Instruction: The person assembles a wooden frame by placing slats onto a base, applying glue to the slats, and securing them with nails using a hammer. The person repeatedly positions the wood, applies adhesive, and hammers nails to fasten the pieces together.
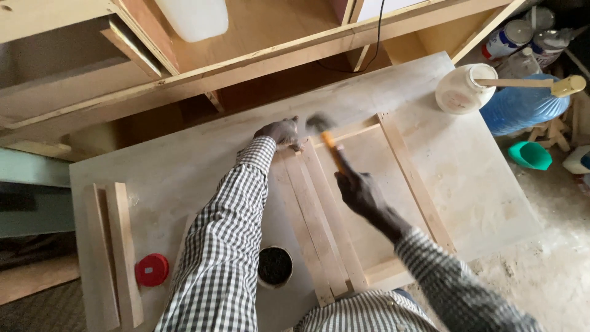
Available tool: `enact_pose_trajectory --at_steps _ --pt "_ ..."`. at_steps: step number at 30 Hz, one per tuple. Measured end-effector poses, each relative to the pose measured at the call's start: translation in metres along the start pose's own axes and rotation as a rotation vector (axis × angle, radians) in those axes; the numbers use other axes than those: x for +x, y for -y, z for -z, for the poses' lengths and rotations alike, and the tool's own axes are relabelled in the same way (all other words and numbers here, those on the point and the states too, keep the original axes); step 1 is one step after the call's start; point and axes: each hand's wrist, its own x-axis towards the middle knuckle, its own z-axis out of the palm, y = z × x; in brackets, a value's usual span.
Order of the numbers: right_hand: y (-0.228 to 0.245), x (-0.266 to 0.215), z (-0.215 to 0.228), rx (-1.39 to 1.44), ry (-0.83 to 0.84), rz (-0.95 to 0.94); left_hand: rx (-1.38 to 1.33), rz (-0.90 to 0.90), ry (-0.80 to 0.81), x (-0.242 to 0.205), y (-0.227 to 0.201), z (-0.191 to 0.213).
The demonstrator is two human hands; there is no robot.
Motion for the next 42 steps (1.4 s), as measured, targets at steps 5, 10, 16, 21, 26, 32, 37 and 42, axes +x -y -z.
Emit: enact_pose_trajectory --at_steps 5,10,16,21,26,32,37,42 --pt "0.0 0.018 0.014 0.367 0.033 -0.07 -0.277 -0.035 -0.135 0.004 0.004 0.004" --pt "0.025 0.003 0.01 -0.029 -0.241 0.002 -0.011 -0.155 -0.311 0.018 0.014 -0.029" --pt "0.035 0.005 0.018 0.049 0.078 -0.17 -0.016 0.03 -0.948 0.063 0.04 -0.092" --pt "0.056 0.01 0.031 -0.154 0.335 -0.328 -0.159 0.072 -0.912 0.043 0.023 -0.089" --pt "0.039 0.0 0.013 -0.082 -0.026 -0.106 -0.088 0.146 -0.836 0.032 0.013 -0.091" --pt "0.034 -0.012 0.031 -0.156 0.269 -0.244 -0.107 0.144 -1.037 0.003 0.0 -0.105" --pt "0.005 -0.058 0.048 0.023 0.285 -0.366 -0.393 -0.191 -1.412 -0.107 -0.01 -0.14" --pt "-0.021 -0.127 0.05 0.213 0.198 -0.611 -0.273 0.151 -1.18 -0.171 0.002 -0.251"
